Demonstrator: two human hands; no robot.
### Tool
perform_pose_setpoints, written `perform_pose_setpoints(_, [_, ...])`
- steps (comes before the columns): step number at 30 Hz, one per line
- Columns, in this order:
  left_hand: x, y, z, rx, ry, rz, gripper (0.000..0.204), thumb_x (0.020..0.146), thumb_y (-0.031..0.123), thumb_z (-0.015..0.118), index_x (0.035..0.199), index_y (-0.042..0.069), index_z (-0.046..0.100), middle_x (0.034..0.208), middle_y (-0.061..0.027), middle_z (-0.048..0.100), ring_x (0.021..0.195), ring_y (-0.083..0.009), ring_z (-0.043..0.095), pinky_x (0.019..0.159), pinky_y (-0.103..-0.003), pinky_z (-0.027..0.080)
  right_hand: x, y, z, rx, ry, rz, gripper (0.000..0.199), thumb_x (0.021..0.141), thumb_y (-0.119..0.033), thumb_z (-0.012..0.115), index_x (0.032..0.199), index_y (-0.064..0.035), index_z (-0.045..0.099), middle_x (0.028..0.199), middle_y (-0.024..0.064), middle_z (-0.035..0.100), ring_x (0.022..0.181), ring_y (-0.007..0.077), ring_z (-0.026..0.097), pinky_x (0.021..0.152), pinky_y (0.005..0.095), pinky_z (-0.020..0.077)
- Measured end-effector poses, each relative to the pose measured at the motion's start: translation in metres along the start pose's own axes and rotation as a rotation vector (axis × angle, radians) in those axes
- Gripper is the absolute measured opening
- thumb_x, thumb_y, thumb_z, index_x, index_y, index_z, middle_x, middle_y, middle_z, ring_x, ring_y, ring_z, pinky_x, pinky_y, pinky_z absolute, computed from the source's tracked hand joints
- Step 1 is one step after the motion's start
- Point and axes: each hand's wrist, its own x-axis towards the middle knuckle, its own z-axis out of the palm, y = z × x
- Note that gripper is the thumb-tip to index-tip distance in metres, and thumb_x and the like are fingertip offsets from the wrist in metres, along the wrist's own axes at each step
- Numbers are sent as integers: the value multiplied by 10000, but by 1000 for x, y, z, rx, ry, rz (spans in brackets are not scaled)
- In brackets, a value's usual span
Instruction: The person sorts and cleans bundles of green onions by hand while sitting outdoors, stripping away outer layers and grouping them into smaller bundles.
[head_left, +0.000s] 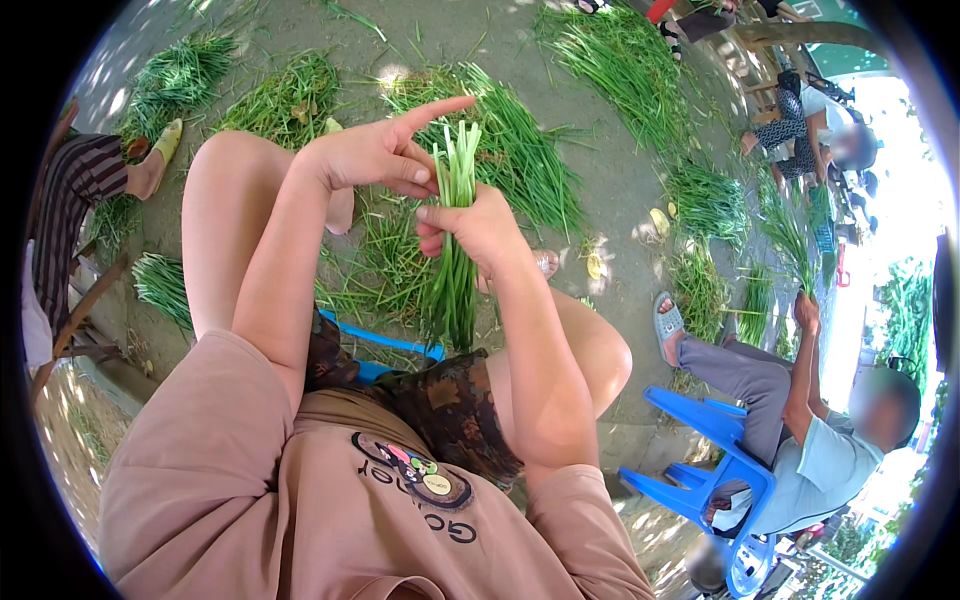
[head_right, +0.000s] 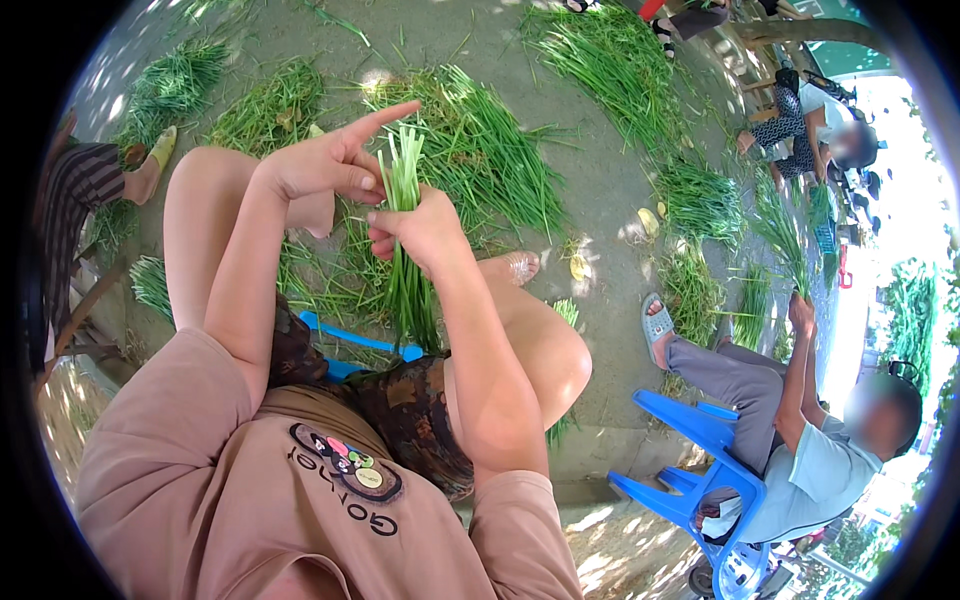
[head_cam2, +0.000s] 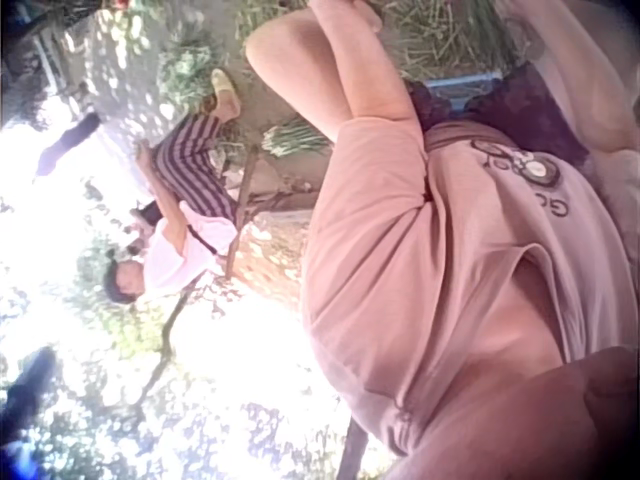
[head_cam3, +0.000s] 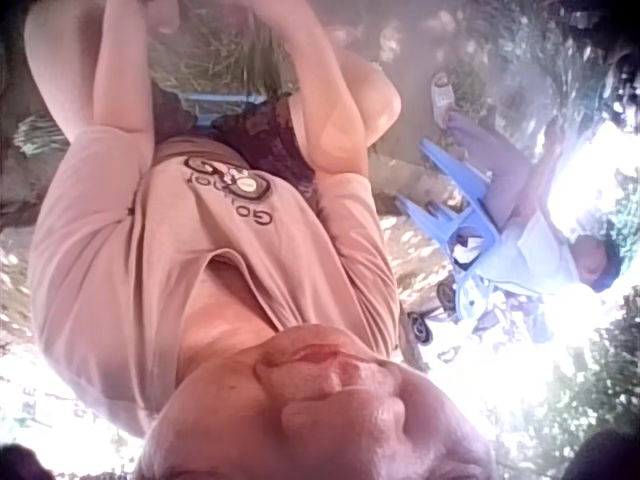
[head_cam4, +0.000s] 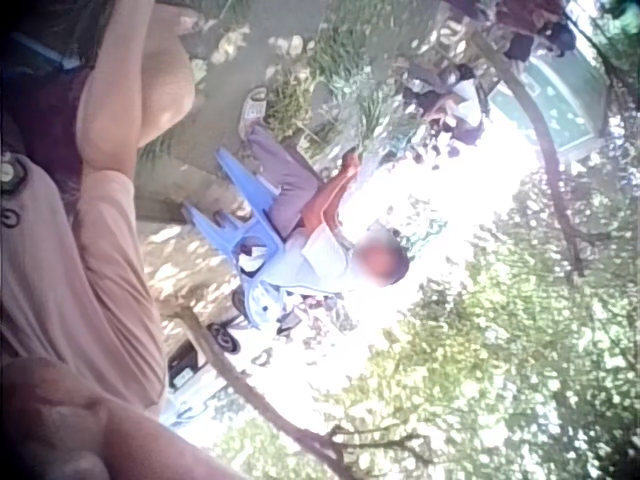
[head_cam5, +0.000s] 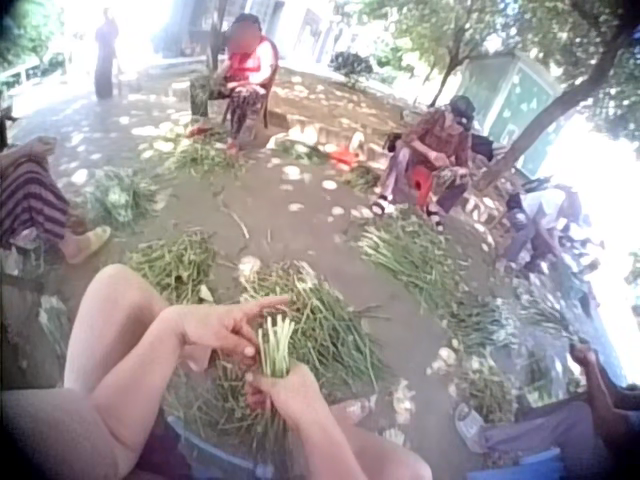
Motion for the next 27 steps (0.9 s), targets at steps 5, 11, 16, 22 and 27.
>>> perform_pose_setpoints(5, [0, 0, -7, 93, 30, -8, 958, 808, -71, 564, 1528, 270, 32, 887, -51, 684, 852, -102, 631, 797, -283, 530, 2, 5, 6, -70, -10, -55, 260, 771, -9, 672, 997, 67, 567, 744, 117, 631, 585, 189, 627, 516, 308, 525])
perform_pose_setpoints(11, [2, 6, -2, 232, 105, -79, 941, 773, -117, 487, 1521, 304, 101, 812, -8, 623, 786, -92, 598, 761, -275, 531, 8, 10, 6, -81, -59, -47, 275, 800, -25, 672, 1041, 68, 580, 773, 123, 641, 634, 193, 636, 558, 311, 534])
perform_pose_setpoints(16, [5, 1, -1, 246, 195, 26, 854, 799, -118, 465, 1487, 330, 230, 779, -7, 596, 723, -68, 553, 698, -234, 493, 13, 10, 7, 94, -64, 5, 299, 784, 19, 664, 1060, 70, 563, 734, 128, 626, 570, 203, 615, 508, 320, 520])
perform_pose_setpoints(22, [9, -1, 1, 270, 282, 38, 746, 809, -106, 469, 1435, 266, 310, 751, -8, 579, 713, -76, 550, 664, -237, 480, 21, 16, 8, 103, -80, 9, 293, 797, 15, 659, 1065, 76, 557, 733, 145, 626, 558, 226, 620, 496, 342, 524])
perform_pose_setpoints(27, [11, 0, 2, 308, 329, 64, 623, 835, -89, 476, 1367, 215, 366, 718, -1, 554, 679, -74, 537, 640, -233, 468, 20, 17, 8, 250, -103, 56, 262, 790, -3, 684, 1001, 65, 547, 731, 150, 625, 554, 238, 626, 496, 356, 531])
